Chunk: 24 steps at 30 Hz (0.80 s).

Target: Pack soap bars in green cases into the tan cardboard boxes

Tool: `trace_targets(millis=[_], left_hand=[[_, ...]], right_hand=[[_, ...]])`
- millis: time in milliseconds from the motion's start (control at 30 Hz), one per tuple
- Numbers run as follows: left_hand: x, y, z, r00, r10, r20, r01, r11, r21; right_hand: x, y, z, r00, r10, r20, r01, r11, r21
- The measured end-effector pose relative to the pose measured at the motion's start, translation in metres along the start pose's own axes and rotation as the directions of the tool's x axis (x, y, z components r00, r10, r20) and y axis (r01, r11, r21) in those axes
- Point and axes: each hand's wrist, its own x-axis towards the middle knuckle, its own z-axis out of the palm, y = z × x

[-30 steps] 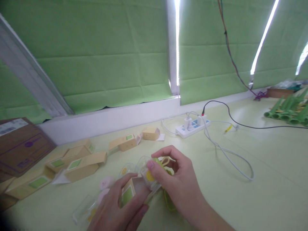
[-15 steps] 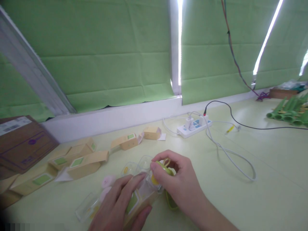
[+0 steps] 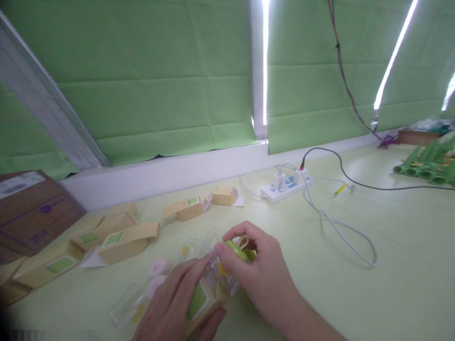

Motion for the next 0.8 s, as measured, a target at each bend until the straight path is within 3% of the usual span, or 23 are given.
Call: trace_targets(millis=[367,500,633,800], left_hand=[[-0.001,0.008,0.0,0.996,-0.067,-0.058,0.062,0.995,-0.072],[-0.002,0.011,0.005,0.995,-0.055,-0.081,0.058,0.998,0.026],[-0.001,0.013,0.004,1.0,-0.024,-0.016,0.026,0.985,0.171],[-0.001,0.011,-0.001,1.0,-0.004,0.003,0.004,0.977,0.212]], right_hand=[[0.002,0.001,-0.003,1.0,0.008,-0.001,-0.007,0.998,0.061],[0.004,0.002,-0.002,1.0,0.028,-0.002,-0.028,0.997,0.079],[0.005,0.003,-0.001,0.999,0.045,-0.025,-0.042,0.994,0.105],[0.001,0.005,0.002,1.0,0.026,-0.003,-0.026,0.999,0.02]])
